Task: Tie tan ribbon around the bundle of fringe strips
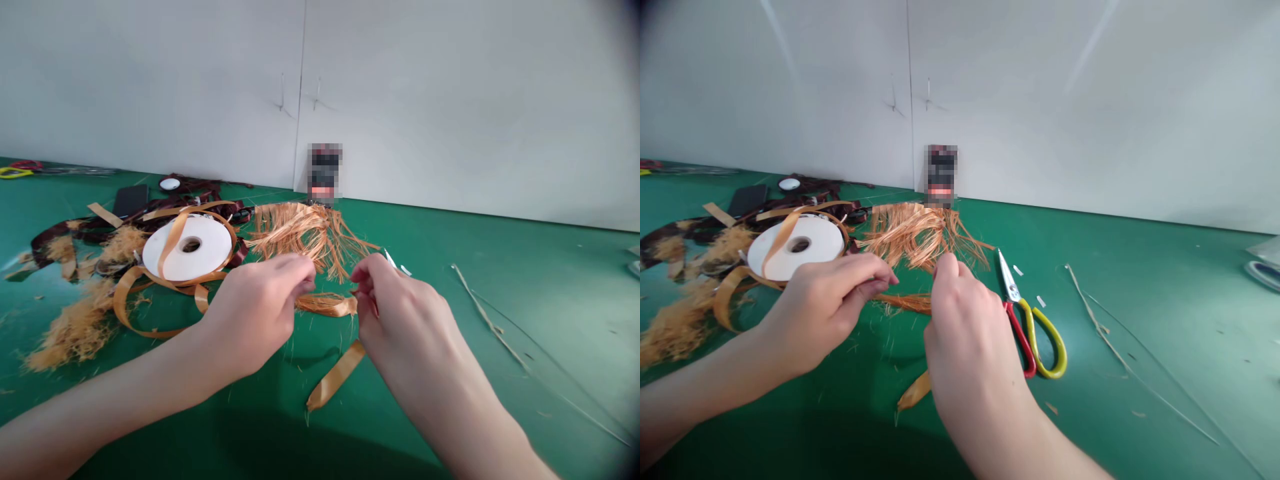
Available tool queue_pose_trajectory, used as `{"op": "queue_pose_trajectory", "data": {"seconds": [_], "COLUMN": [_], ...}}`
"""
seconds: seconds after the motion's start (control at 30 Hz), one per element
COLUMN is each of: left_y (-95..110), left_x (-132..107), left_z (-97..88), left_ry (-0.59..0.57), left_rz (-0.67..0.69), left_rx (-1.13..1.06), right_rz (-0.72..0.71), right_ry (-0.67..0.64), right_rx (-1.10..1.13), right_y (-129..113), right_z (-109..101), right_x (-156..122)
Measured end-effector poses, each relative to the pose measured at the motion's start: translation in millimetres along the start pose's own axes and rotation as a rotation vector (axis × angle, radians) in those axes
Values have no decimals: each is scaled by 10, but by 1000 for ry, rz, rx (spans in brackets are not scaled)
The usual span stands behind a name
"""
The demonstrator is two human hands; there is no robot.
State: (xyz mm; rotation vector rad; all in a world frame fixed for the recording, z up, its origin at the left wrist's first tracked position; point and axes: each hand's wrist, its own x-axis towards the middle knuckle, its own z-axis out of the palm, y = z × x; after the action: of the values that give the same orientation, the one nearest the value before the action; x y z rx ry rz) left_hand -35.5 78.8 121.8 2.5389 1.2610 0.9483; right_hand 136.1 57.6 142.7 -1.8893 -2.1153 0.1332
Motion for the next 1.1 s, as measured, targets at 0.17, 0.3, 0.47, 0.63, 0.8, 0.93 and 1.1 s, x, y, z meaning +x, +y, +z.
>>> {"op": "queue_pose_trajectory", "data": {"seconds": [0.17,0.3,0.47,0.63,0.8,0.93,1.1], "left_y": [19,51,68,88,115,125,158], "left_x": [-18,-62,-103,-97,-14,20,-17], "left_z": [-30,-27,-15,-31,-94,-130,-174], "left_ry": [-182,-179,-168,-111,123,279,378], "left_rz": [77,240,314,299,108,4,-53], "left_rx": [3,0,33,-7,30,74,77], "right_rz": [-154,-230,-225,-196,-56,42,84], "right_ry": [152,146,157,151,123,-12,-26], "right_rx": [54,85,105,167,501,807,939], "right_y": [24,33,37,34,-8,-62,-100], "right_z": [52,82,103,120,94,38,-17], "right_x": [27,40,19,20,60,69,74]}}
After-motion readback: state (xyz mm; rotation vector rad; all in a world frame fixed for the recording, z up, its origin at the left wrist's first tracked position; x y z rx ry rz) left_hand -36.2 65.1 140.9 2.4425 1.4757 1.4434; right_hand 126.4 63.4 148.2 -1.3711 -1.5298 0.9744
